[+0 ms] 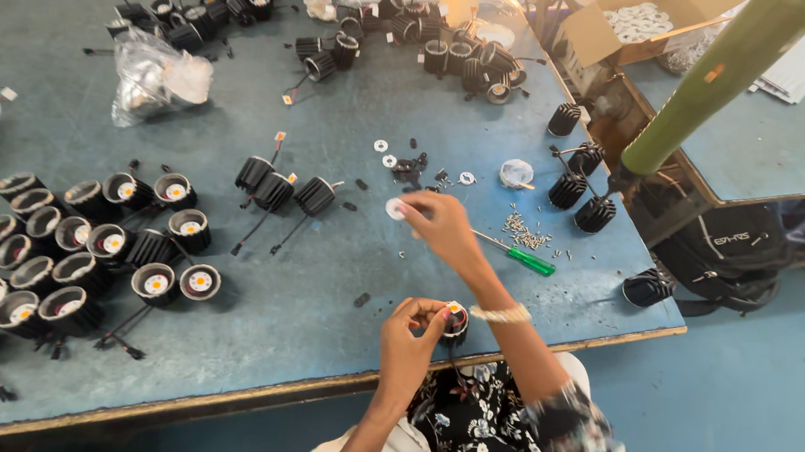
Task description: The person assembles LED light fixtures by placing circular components onto heat sinks and securing them with a power screwdriver.
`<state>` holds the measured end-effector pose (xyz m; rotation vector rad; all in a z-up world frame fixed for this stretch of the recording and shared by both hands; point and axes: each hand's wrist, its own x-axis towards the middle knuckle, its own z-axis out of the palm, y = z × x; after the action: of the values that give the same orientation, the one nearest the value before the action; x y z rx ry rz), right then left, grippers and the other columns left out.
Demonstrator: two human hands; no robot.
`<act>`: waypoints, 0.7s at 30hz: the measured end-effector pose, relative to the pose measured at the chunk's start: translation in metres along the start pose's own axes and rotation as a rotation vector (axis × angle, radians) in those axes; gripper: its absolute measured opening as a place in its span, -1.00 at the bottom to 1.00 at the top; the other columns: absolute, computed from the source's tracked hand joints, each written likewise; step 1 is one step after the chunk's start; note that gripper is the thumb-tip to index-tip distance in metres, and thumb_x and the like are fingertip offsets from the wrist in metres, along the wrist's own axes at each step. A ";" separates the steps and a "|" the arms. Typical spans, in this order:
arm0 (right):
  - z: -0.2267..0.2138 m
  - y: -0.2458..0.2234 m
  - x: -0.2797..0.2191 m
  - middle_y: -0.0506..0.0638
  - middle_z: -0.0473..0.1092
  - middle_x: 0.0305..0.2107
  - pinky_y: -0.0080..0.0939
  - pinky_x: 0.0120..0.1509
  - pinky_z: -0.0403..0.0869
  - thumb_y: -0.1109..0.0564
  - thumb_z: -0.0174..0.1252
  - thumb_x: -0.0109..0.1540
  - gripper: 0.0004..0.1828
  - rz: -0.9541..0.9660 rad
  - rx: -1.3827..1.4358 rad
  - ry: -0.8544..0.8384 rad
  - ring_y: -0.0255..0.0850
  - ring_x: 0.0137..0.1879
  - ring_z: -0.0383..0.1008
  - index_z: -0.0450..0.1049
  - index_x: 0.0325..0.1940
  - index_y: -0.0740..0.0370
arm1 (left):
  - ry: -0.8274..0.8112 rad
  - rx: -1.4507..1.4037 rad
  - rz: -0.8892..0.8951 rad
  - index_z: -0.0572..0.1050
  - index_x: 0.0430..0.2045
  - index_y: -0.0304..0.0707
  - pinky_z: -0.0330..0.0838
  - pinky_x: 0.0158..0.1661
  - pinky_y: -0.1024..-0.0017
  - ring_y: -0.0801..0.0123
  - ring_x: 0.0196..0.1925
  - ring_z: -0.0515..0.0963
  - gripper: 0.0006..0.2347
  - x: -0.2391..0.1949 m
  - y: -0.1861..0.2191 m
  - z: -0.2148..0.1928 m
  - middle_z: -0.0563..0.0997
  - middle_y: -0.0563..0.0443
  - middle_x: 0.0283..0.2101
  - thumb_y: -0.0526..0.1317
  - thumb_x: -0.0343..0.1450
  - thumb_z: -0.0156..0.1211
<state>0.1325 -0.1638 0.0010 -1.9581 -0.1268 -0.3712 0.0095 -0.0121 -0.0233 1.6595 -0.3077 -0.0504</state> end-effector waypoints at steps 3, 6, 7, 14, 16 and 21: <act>-0.037 -0.026 -0.081 -0.04 0.53 -0.40 -0.41 -0.32 0.39 0.10 0.24 0.27 -0.71 0.100 0.066 0.061 -0.45 -0.40 0.39 0.60 0.02 0.29 | 0.030 0.034 0.037 0.67 -0.39 -0.27 0.33 -0.24 0.42 0.42 -0.34 0.49 -0.89 -0.004 0.002 0.002 0.54 0.06 -0.37 -0.24 0.34 0.34; -0.048 -0.045 -0.141 -0.06 0.56 -0.35 -0.43 -0.27 0.42 0.15 0.26 0.27 -0.78 0.213 0.223 0.120 -0.44 -0.34 0.44 0.58 -0.09 0.35 | 0.040 0.026 0.026 0.67 -0.39 -0.28 0.32 -0.25 0.42 0.40 -0.30 0.43 -0.89 -0.004 0.005 0.005 0.46 0.05 -0.34 -0.25 0.34 0.34; -0.046 -0.049 -0.156 -0.07 0.56 -0.33 -0.44 -0.24 0.43 0.16 0.25 0.27 -0.80 0.241 0.279 0.144 -0.45 -0.30 0.46 0.57 -0.11 0.35 | 0.044 0.023 0.017 0.67 -0.38 -0.28 0.31 -0.25 0.41 0.40 -0.29 0.41 -0.89 -0.004 0.005 0.004 0.45 0.05 -0.34 -0.25 0.34 0.34; -0.022 -0.044 -0.188 -0.07 0.53 -0.30 -0.42 -0.21 0.35 0.20 0.26 0.25 -0.86 0.390 0.368 0.337 -0.44 -0.23 0.39 0.56 -0.18 0.35 | 0.054 0.022 -0.016 0.68 -0.39 -0.28 0.28 -0.27 0.43 0.39 -0.31 0.40 -0.90 -0.006 0.005 0.005 0.44 0.06 -0.36 -0.25 0.34 0.34; -0.020 -0.040 -0.186 -0.06 0.52 -0.30 -0.40 -0.20 0.35 0.20 0.26 0.27 -0.87 0.372 0.370 0.347 -0.43 -0.24 0.37 0.56 -0.18 0.35 | 0.052 0.019 -0.001 0.68 -0.40 -0.28 0.29 -0.26 0.44 0.39 -0.30 0.41 -0.90 -0.007 0.004 0.005 0.44 0.05 -0.36 -0.25 0.34 0.35; -0.021 -0.038 -0.183 -0.08 0.51 -0.30 -0.40 -0.20 0.37 0.21 0.25 0.26 -0.88 0.357 0.350 0.345 -0.44 -0.23 0.41 0.55 -0.18 0.33 | -0.008 0.028 0.039 0.69 -0.34 -0.26 0.31 -0.24 0.42 0.40 -0.28 0.45 -0.88 -0.006 0.003 0.000 0.49 0.06 -0.35 -0.26 0.33 0.34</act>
<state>-0.0544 -0.1520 -0.0158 -1.5087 0.3548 -0.4128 0.0034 -0.0105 -0.0214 1.6806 -0.3479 -0.0234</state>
